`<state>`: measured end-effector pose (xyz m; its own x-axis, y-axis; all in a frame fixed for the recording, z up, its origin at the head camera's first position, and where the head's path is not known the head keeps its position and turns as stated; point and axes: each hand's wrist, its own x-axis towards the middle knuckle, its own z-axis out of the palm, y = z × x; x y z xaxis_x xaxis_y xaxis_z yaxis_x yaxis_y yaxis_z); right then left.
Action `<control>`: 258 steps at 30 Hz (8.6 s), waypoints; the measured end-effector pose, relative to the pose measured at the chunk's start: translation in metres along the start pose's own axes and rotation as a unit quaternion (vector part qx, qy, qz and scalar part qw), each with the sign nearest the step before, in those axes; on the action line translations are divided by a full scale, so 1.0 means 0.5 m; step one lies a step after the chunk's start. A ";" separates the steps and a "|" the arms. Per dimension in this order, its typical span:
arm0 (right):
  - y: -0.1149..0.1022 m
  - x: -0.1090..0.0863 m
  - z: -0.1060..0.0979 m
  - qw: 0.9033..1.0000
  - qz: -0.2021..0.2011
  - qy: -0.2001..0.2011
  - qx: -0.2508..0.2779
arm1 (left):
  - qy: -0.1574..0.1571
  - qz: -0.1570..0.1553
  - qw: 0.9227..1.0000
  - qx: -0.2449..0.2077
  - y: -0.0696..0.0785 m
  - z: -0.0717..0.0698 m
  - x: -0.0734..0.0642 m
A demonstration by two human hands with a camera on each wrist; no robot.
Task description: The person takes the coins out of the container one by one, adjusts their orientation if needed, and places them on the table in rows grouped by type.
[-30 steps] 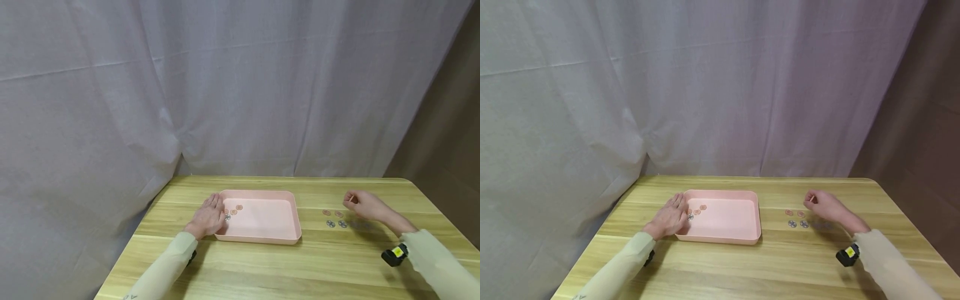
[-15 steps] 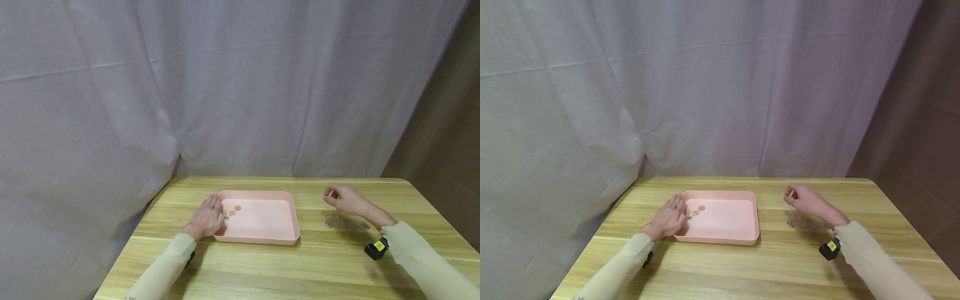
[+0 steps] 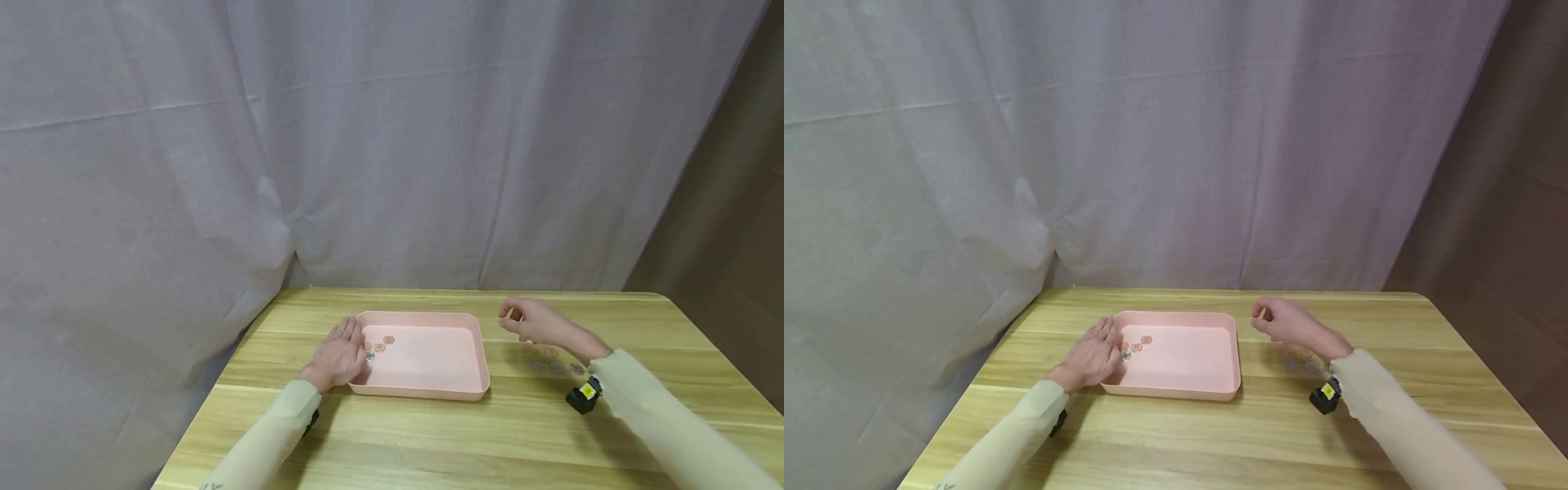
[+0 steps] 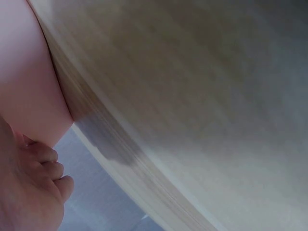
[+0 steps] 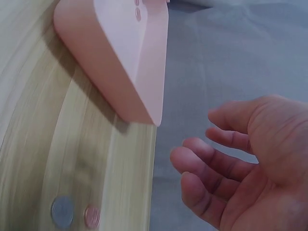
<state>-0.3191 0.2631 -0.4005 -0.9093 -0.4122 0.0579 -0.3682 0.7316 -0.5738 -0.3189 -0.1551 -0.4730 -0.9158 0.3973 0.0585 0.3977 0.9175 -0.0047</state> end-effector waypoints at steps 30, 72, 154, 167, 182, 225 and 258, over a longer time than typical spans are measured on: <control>-0.128 0.131 0.151 0.998 0.008 -0.032 0.052 | -0.001 -0.001 1.000 0.001 0.000 0.006 0.002; -0.195 0.252 0.322 0.999 0.004 -0.033 0.030 | -0.006 0.001 1.000 0.012 0.006 0.005 0.000; -0.151 0.101 0.159 0.998 -0.021 -0.009 0.052 | 0.001 0.004 1.000 -0.012 0.007 0.003 -0.011; -0.089 0.067 0.103 0.997 -0.015 0.004 0.079 | -0.003 0.004 1.000 -0.001 0.008 0.004 -0.007; -0.007 0.004 0.071 0.994 -0.002 0.043 0.103 | -0.003 0.007 1.000 -0.006 0.008 0.002 -0.012; 0.260 -0.110 -0.007 0.990 0.118 -0.015 0.076 | 0.010 0.004 1.000 -0.004 0.005 0.006 -0.009; 0.254 -0.096 -0.034 0.995 0.089 0.010 0.034 | -0.007 -0.001 1.000 -0.001 0.005 0.003 -0.005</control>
<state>-0.3253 0.3852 -0.4622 -0.9629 -0.2679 -0.0327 -0.1882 0.7533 -0.6302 -0.3156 -0.1540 -0.4747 -0.9174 0.3956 0.0436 0.3959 0.9183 -0.0032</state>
